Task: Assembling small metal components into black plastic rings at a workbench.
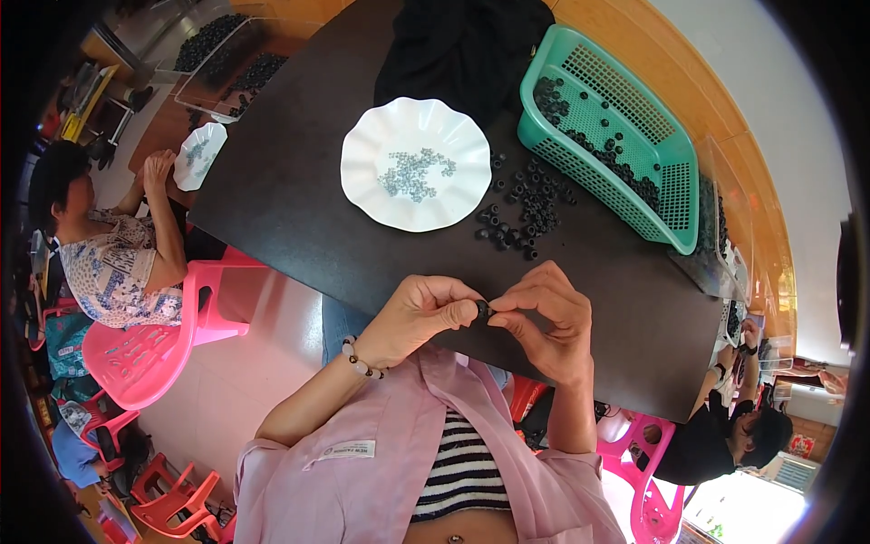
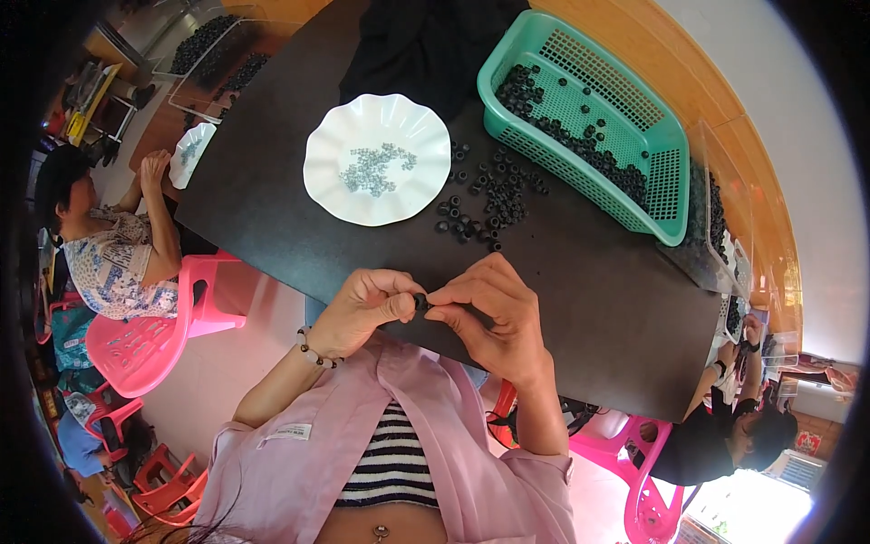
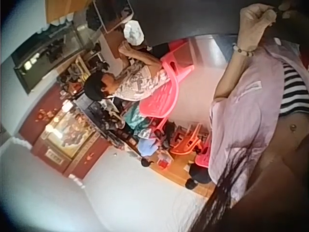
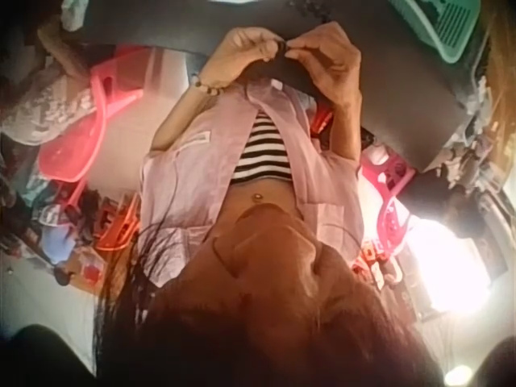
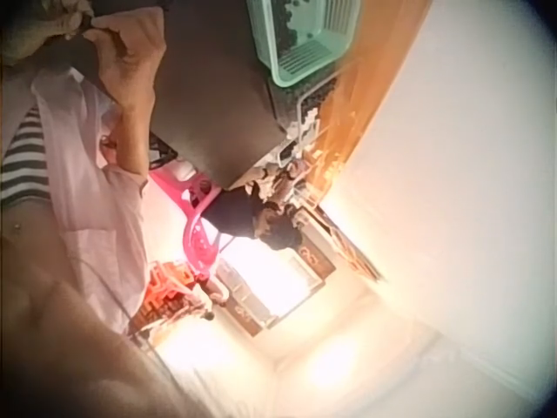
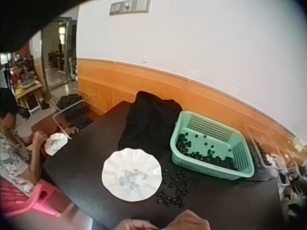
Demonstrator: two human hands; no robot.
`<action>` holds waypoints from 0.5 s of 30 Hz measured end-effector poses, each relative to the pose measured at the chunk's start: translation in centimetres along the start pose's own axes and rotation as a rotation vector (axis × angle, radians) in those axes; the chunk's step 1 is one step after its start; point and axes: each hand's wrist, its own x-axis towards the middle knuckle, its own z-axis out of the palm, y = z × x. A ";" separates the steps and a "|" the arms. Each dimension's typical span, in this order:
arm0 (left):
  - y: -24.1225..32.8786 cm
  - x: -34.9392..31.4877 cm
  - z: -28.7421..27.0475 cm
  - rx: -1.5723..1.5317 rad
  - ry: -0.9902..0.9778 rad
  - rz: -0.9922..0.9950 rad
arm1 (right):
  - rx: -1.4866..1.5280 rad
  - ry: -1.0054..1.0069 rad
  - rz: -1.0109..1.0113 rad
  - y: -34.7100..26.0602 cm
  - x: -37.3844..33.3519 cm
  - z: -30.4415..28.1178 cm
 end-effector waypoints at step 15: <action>1.6 0.6 -0.8 0.127 -0.165 -0.032 | 0.191 -0.166 0.064 0.4 0.2 -0.2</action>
